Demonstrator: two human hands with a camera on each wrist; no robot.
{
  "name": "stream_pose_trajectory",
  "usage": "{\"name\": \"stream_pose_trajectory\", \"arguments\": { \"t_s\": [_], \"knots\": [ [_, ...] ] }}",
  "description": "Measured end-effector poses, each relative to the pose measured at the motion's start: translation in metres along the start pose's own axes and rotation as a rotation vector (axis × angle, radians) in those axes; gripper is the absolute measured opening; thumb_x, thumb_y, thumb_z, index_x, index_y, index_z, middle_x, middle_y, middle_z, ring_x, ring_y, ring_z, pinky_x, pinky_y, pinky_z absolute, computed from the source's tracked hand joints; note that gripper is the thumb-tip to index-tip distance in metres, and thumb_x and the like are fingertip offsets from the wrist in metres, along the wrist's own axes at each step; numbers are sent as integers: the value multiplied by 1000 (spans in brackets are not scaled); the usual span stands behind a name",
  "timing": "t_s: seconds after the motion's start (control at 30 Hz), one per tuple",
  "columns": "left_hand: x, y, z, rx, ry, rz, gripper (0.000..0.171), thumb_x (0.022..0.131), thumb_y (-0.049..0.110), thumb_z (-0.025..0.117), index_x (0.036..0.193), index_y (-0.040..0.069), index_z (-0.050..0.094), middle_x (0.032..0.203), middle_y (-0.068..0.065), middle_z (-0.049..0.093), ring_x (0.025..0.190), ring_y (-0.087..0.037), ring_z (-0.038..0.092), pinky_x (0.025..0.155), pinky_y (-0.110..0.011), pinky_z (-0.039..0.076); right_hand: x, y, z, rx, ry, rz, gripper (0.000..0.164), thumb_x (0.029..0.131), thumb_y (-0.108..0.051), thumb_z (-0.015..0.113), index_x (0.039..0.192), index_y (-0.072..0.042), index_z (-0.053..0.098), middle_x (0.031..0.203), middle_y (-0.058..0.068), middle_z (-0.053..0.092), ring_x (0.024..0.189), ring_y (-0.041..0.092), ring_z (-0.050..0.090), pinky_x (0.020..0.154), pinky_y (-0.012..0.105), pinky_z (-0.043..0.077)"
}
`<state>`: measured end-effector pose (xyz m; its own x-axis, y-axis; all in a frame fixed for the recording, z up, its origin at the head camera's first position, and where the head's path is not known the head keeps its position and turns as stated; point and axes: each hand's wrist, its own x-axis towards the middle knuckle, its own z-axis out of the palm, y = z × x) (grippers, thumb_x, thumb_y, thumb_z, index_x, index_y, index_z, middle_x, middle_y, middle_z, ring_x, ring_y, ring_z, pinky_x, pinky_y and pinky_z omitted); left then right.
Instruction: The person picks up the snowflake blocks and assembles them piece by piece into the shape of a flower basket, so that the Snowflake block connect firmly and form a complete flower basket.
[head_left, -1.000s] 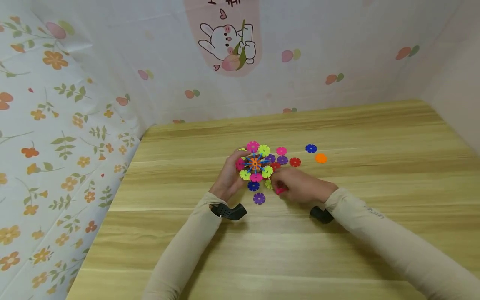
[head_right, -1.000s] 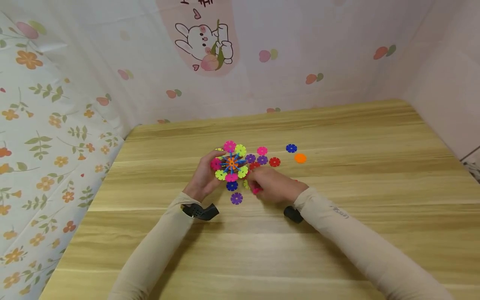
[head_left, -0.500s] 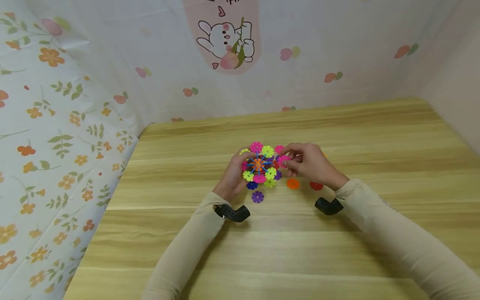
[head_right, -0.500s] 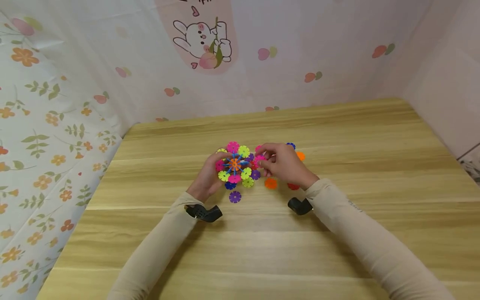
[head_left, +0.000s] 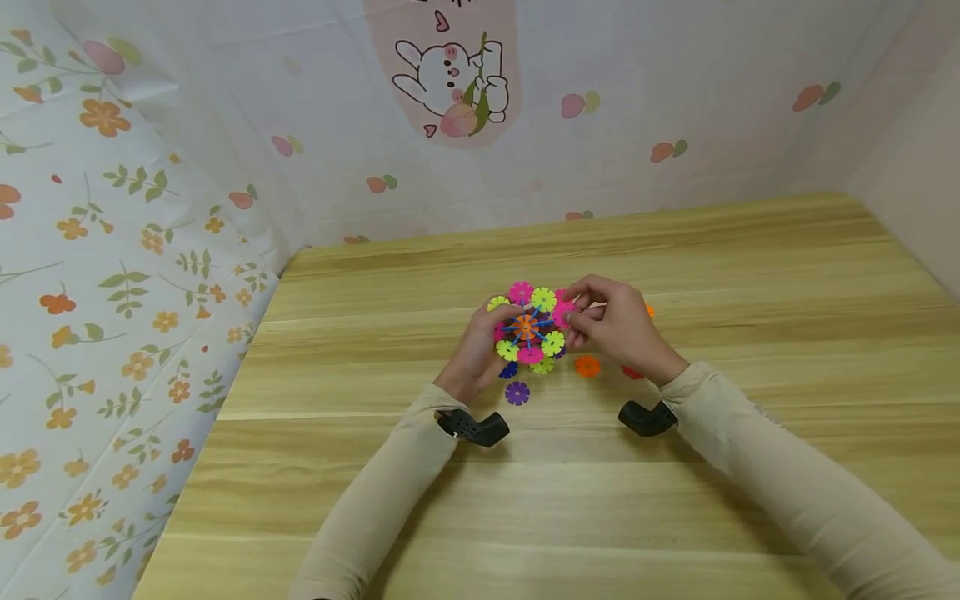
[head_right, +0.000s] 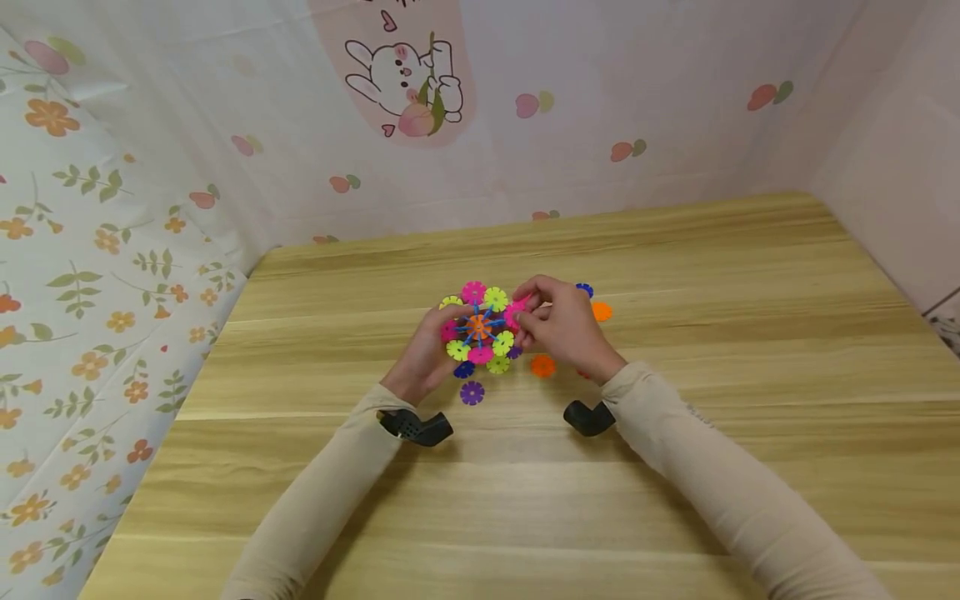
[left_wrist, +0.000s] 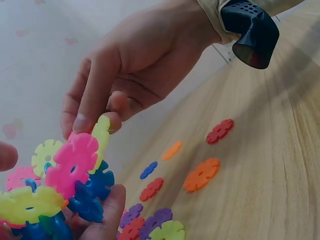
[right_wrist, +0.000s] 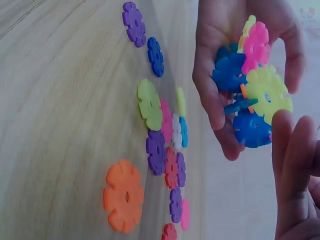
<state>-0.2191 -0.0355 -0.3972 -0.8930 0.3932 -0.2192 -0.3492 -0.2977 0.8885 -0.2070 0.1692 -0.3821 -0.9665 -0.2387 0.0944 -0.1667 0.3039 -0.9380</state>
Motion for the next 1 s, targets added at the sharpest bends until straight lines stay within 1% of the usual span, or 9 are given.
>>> {"name": "stream_pose_trajectory", "arguments": {
  "t_s": [0.17, 0.27, 0.43, 0.57, 0.67, 0.8, 0.9, 1.0],
  "knots": [
    [0, -2, 2, -15, 4, 7, 9, 100, 17, 46, 109, 20, 44, 118, -2, 49, 109, -15, 54, 88, -22, 54, -1, -1, 3, 13, 33, 10, 15, 92, 6, 64, 107, 7, 62, 83, 19, 62, 57, 15, 70, 58, 28, 61],
    [0, -2, 4, -20, 2, 21, 12, 101, 15, 45, 111, 19, 44, 117, -2, 50, 108, -15, 55, 88, -23, 55, -1, -3, 4, 6, 63, 20, 13, 91, 6, 66, 103, 9, 64, 83, 20, 63, 54, 10, 68, 57, 27, 60],
    [0, -4, 8, -4, 22, 27, 17, 100, 13, 46, 117, 15, 47, 110, 1, 55, 104, -11, 56, 88, -22, 53, 0, -4, 4, 2, 89, 37, 10, 89, 6, 67, 97, 12, 65, 80, 24, 66, 47, 10, 63, 53, 27, 58],
    [0, -5, 10, 6, 27, 18, 16, 99, 11, 47, 115, 9, 51, 107, 2, 56, 102, -11, 57, 88, -22, 52, 1, -3, 3, 34, 86, 52, 8, 90, 5, 67, 95, 11, 65, 75, 18, 66, 44, 13, 60, 50, 27, 56],
    [-1, -6, 10, 16, 34, 2, 17, 99, 10, 49, 115, 9, 53, 111, 1, 58, 105, -12, 59, 91, -23, 54, 2, -2, 1, 80, 83, 76, 9, 91, 3, 67, 96, 10, 64, 71, 10, 66, 43, 15, 58, 49, 27, 53],
    [-1, -6, 8, 31, 54, -28, 23, 99, 10, 53, 122, 9, 56, 116, 0, 61, 109, -13, 61, 95, -25, 56, 1, -4, 0, 113, 81, 105, 12, 91, 0, 67, 98, 9, 64, 68, -1, 65, 44, 19, 59, 49, 28, 53],
    [-1, -5, 8, 26, 58, -48, 24, 99, 11, 55, 123, 7, 58, 115, -1, 63, 107, -13, 64, 92, -25, 57, -1, -8, -1, 106, 85, 107, 14, 92, -2, 67, 102, 7, 64, 68, -5, 65, 46, 23, 61, 52, 31, 56],
    [-1, -3, 9, -3, 47, -56, 19, 100, 12, 56, 118, 9, 61, 111, 0, 65, 102, -13, 66, 87, -24, 59, -3, -13, -4, 85, 95, 89, 15, 92, -4, 67, 104, 6, 64, 66, -6, 65, 47, 21, 61, 53, 32, 56]
  ]
}}
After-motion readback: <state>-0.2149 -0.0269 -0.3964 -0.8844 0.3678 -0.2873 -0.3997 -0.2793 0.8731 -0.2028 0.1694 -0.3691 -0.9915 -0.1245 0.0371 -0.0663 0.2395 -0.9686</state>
